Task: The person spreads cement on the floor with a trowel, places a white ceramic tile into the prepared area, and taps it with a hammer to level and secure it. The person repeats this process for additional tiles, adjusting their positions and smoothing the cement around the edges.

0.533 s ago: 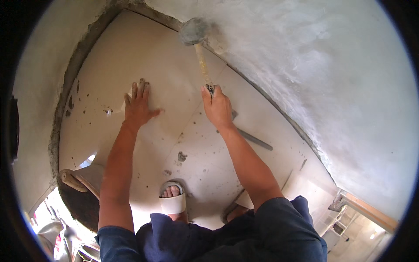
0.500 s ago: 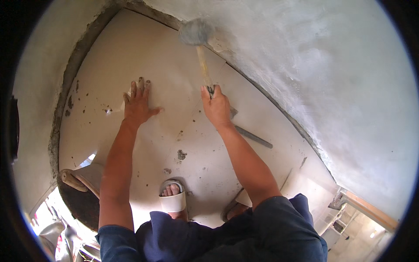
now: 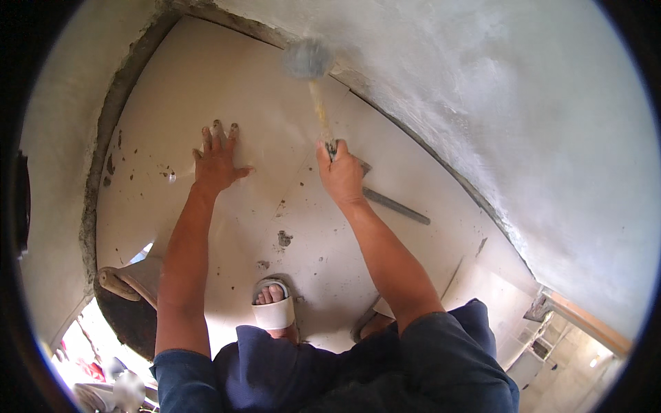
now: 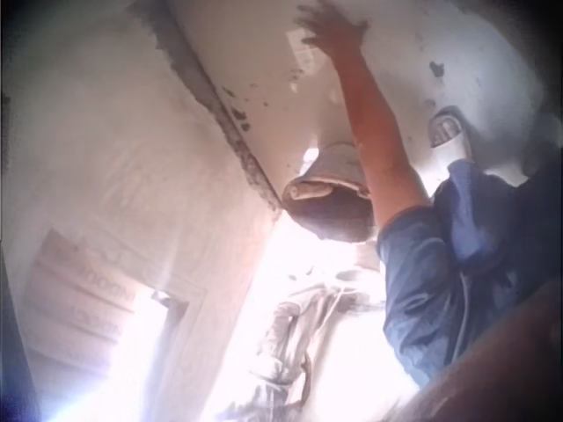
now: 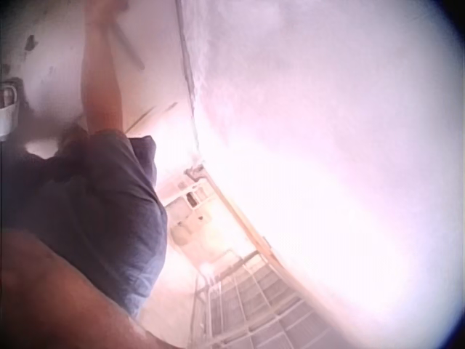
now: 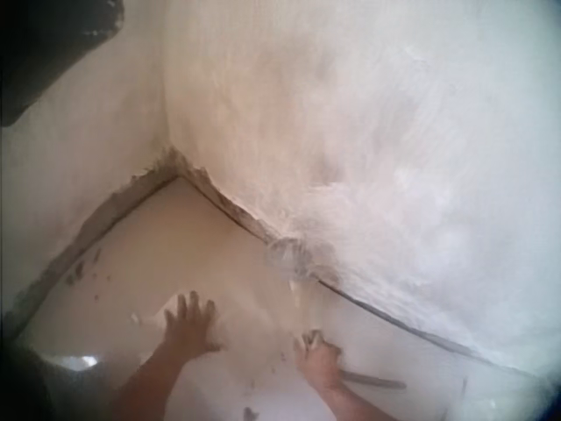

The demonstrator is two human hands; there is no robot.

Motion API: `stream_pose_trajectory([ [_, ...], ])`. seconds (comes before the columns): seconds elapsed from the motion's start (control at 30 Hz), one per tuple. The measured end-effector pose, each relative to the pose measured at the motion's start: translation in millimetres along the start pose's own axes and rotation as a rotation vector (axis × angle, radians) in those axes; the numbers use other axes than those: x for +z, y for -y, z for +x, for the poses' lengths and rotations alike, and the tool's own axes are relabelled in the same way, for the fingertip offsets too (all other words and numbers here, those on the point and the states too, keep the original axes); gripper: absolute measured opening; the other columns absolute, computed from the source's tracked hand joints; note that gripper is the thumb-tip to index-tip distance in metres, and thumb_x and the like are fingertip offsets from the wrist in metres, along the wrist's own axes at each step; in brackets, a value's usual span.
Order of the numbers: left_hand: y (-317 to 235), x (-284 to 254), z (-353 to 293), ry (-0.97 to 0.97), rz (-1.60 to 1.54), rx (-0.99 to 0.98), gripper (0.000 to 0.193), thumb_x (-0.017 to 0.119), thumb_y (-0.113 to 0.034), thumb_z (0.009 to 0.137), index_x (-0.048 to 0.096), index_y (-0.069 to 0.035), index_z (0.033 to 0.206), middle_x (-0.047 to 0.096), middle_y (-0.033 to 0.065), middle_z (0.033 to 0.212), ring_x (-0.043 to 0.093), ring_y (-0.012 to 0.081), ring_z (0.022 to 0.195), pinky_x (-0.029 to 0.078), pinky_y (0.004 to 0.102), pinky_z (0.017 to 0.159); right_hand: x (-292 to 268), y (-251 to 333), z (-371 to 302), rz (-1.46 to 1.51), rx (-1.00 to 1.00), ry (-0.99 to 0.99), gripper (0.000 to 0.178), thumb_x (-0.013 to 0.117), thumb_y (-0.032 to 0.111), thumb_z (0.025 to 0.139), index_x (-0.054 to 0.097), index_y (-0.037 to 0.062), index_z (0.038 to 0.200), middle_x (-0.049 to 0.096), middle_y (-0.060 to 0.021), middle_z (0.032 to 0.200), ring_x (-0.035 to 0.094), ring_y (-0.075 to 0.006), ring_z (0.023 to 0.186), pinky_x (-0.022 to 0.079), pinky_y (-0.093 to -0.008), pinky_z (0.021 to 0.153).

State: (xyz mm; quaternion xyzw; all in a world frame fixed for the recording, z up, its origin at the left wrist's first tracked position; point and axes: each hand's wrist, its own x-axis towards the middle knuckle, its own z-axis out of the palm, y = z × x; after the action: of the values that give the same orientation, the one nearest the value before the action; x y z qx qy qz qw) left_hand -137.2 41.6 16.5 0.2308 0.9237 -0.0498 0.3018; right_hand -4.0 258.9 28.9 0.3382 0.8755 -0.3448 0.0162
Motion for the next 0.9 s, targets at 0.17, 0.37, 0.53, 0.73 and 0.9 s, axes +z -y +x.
stream_pose_trajectory([
  [0.17, 0.9, -0.1, 2.3, -0.032, -0.007, -0.001, 0.108, 0.074, -0.056, 0.071, 0.013, -0.024, 0.153, 0.006, 0.0139, 0.159, 0.007, 0.0391, 0.146, 0.027, 0.0643, 0.108, 12.3, -6.8, -9.0, -0.073, -0.143, -0.080, 0.049, 0.051, 0.046, 0.094, 0.057, -0.0028, 0.091, 0.063, -0.0279, 0.074, 0.062, -0.0476, 0.074, 0.049, -0.0535, 0.067],
  [0.37, 7.4, 7.2, 1.2, -0.053, 0.033, 0.034, 0.114, 0.077, -0.058, 0.067, 0.011, -0.024, 0.154, 0.005, 0.0145, 0.160, 0.007, 0.0398, 0.146, 0.027, 0.0652, 0.107, 8.4, -10.1, -29.5, -0.085, -0.075, 0.043, 0.049, 0.052, 0.045, 0.095, 0.057, -0.0042, 0.090, 0.063, -0.0280, 0.073, 0.062, -0.0473, 0.072, 0.049, -0.0518, 0.066],
  [0.53, 7.8, 10.8, 0.1, -0.036, 0.044, 0.037, 0.116, 0.076, -0.060, 0.067, 0.010, -0.023, 0.154, 0.003, 0.0135, 0.160, 0.005, 0.0389, 0.146, 0.025, 0.0662, 0.108, 10.0, -18.5, -50.9, -0.127, -0.125, 0.095, 0.044, 0.056, 0.039, 0.095, 0.058, -0.0043, 0.089, 0.060, -0.0197, 0.064, 0.061, -0.0360, 0.060, 0.047, -0.0406, 0.061],
  [0.73, 9.7, 19.2, -4.4, -0.049, 0.067, 0.051, 0.113, 0.072, -0.062, 0.070, 0.008, -0.022, 0.154, 0.004, 0.0109, 0.160, 0.003, 0.0374, 0.147, 0.023, 0.0669, 0.108, 13.7, -34.0, -70.4, -0.029, -0.061, 0.088, 0.044, 0.057, 0.042, 0.093, 0.057, -0.0011, 0.085, 0.062, -0.0234, 0.071, 0.063, -0.0430, 0.069, 0.049, -0.0471, 0.063],
  [0.9, 14.7, 35.0, -19.5, -0.097, -0.005, 0.007, 0.113, 0.065, -0.069, 0.072, 0.006, -0.020, 0.154, 0.004, 0.0089, 0.161, 0.001, 0.0310, 0.148, 0.013, 0.0596, 0.115, 6.7, -39.6, -80.7, -0.089, -0.140, 0.124, 0.043, 0.058, 0.041, 0.092, 0.058, -0.0019, 0.090, 0.062, -0.0219, 0.070, 0.062, -0.0424, 0.065, 0.049, -0.0448, 0.061],
])
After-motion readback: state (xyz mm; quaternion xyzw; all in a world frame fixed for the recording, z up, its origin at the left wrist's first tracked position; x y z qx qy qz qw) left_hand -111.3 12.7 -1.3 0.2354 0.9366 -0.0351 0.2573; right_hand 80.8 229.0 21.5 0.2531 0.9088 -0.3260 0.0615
